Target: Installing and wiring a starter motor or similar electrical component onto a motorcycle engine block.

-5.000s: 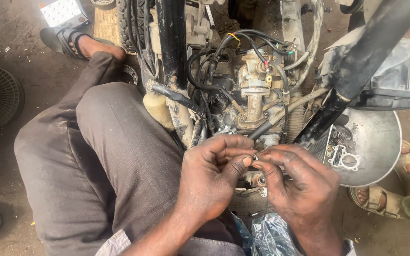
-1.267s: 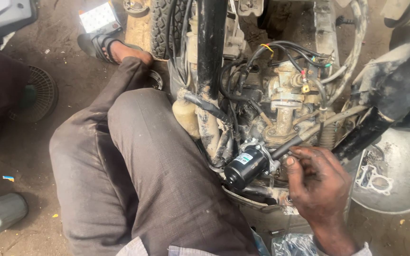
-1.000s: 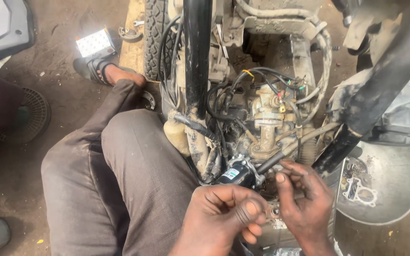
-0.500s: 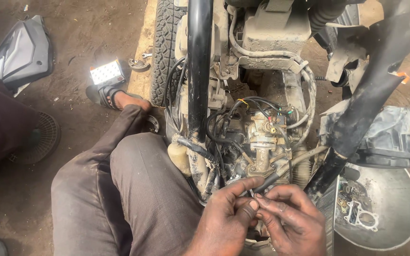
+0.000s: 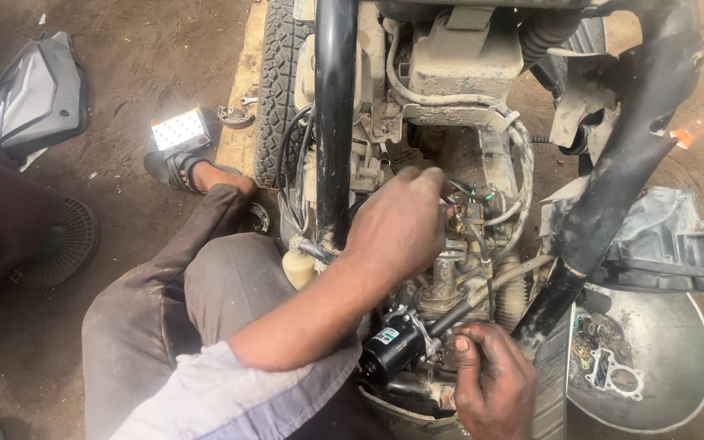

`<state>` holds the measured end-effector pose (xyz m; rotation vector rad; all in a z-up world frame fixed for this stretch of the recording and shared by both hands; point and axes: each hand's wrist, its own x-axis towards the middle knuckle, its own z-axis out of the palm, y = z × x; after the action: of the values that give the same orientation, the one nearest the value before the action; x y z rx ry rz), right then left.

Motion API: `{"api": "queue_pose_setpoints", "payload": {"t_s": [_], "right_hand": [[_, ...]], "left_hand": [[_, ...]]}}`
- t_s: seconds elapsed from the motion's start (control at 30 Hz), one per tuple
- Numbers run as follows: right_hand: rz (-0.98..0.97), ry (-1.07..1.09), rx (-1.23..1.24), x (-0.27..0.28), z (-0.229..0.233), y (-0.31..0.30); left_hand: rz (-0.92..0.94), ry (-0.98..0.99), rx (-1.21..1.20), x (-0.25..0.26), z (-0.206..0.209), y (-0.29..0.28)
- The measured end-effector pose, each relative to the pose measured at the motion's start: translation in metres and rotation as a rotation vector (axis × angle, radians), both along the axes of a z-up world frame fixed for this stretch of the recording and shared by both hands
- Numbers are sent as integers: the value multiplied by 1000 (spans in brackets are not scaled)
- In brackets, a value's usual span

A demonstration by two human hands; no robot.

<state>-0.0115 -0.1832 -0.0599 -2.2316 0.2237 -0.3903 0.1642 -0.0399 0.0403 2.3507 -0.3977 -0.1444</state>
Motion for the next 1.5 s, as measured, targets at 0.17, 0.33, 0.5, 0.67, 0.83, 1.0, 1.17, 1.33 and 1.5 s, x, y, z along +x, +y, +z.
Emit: {"api": "queue_pose_setpoints", "payload": {"t_s": [0.17,0.33,0.5,0.67,0.83,1.0,1.17,1.33,1.5], "right_hand": [[-8,-75,26,-3,-6,-1],[-4,5,36,-3,0,-1],[8,-138,66,-4,-7,-1],[-23,-41,183,-14,-24,-16],[15,-64,383,-31,-24,-50],[-141,43,171,-86,-35,-95],[-246,557,-1,-114,-41,-98],[-2,741,-253,-134,-62,-92],[86,501,-398,-124,-58,-80]], "left_hand": [[181,638,-166,18,-25,-16],[214,651,-528,22,-76,-19],[336,976,-999,26,-51,4],[109,994,-1485,-9,-56,43],[92,1022,-1450,-53,-61,68],[141,894,-1126,-74,-78,78],[71,909,-1084,-80,-75,64],[173,858,-988,-66,-61,57],[211,802,-650,-60,-55,49]]}}
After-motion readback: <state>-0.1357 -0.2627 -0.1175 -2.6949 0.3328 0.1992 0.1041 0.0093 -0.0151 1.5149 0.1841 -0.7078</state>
